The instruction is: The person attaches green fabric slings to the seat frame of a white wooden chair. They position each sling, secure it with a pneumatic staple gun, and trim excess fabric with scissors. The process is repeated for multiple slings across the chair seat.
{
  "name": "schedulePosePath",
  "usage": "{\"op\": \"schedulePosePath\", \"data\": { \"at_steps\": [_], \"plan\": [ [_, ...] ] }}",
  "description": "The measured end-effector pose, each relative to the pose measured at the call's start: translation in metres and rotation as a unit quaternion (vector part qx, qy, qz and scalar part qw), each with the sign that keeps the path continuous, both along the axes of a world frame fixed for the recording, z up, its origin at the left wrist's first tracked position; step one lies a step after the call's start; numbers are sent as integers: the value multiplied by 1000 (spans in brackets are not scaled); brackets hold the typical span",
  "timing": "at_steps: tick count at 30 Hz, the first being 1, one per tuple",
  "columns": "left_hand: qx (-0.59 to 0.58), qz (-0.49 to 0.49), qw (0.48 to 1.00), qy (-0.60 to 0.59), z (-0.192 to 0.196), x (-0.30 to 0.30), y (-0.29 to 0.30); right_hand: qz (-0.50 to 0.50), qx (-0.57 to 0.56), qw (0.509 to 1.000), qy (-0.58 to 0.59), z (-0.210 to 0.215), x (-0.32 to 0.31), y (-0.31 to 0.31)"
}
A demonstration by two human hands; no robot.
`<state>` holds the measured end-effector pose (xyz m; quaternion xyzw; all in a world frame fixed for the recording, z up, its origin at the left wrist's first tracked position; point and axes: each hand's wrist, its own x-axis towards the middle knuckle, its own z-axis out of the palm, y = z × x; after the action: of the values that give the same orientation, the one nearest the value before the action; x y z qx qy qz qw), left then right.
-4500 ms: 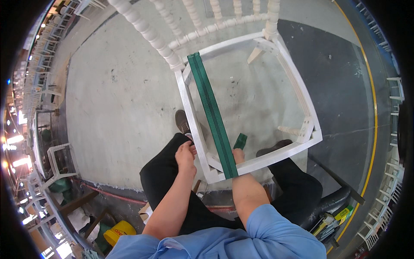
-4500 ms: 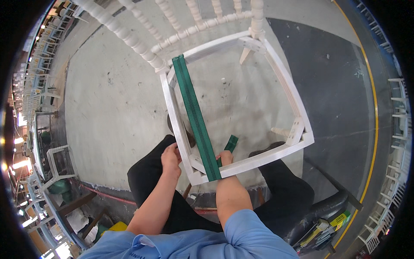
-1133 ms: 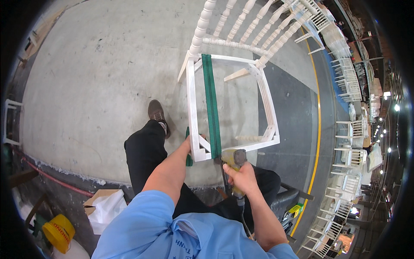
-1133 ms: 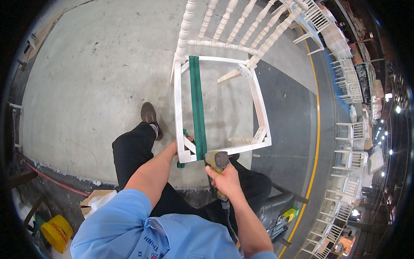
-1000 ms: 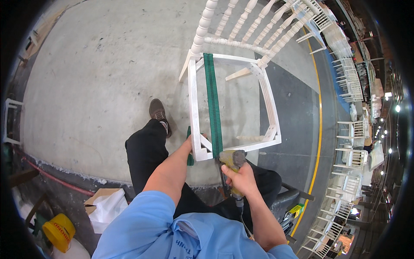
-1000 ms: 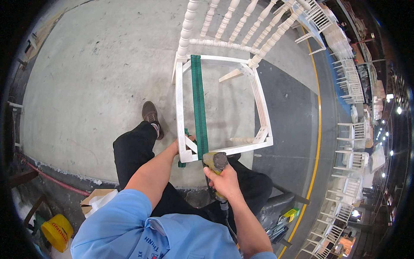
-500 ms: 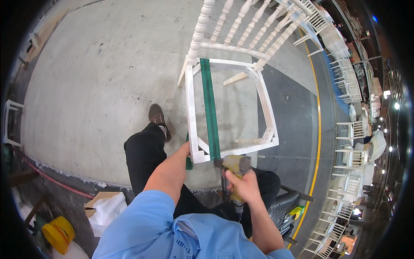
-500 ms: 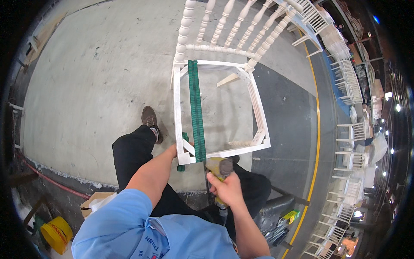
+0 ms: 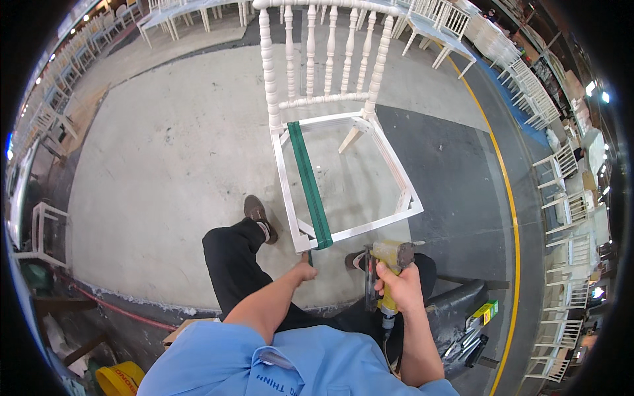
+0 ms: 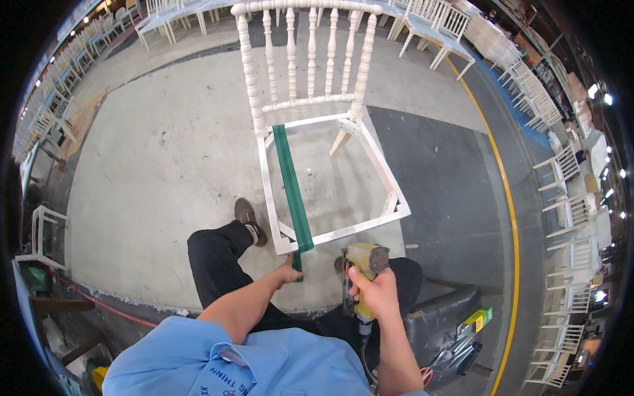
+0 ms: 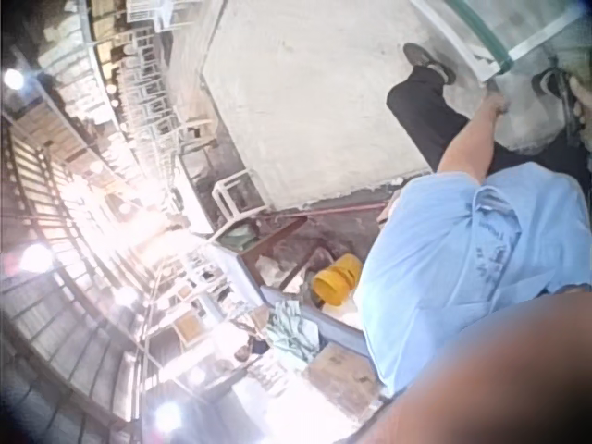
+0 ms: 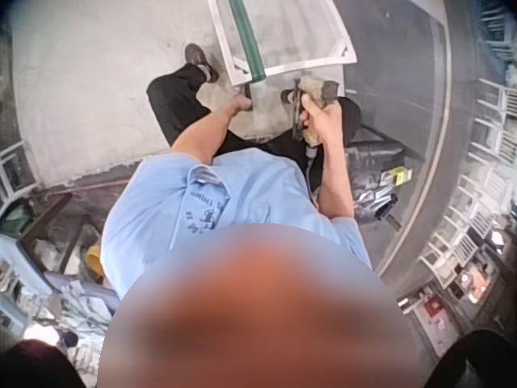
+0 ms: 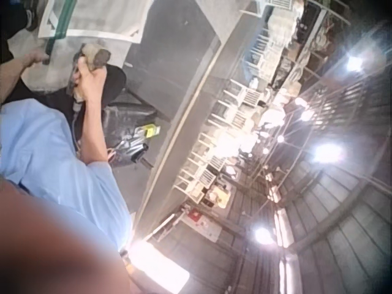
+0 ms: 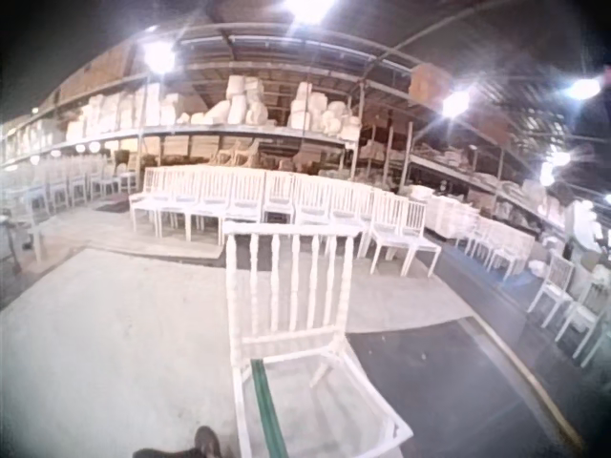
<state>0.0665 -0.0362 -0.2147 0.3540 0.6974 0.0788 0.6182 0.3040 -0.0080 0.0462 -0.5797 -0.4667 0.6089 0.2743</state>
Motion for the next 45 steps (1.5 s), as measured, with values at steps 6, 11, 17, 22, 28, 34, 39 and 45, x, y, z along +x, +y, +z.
{"op": "schedulePosePath", "data": {
  "at_steps": [6, 11, 17, 22, 28, 34, 39, 45],
  "plan": [
    [79, 291, 941, -151, 18, 40, 7, 22, -7, 1000, 21, 1, 5, -9],
    [62, 341, 915, -205, 28, 41, -2, 30, -17, 999, 28, -3, 3, -9],
    [211, -27, 977, 3, 32, 33, -3, 41, -26, 998, 29, -7, 0, -7],
    [148, 51, 966, -204, 84, 5, -10, 38, -36, 999, -4, -6, -4, -1],
    [110, 234, 908, -329, 129, -64, 52, 80, -67, 994, -35, -22, -32, 19],
    [82, 261, 910, -312, 111, -63, 82, 111, -86, 987, -79, -53, -70, 44],
    [64, 267, 910, -312, 104, -64, 84, 116, -90, 981, -127, -64, -84, 51],
    [49, 268, 910, -312, 108, -66, 88, 127, -83, 977, -152, -68, -90, 51]
  ]
}}
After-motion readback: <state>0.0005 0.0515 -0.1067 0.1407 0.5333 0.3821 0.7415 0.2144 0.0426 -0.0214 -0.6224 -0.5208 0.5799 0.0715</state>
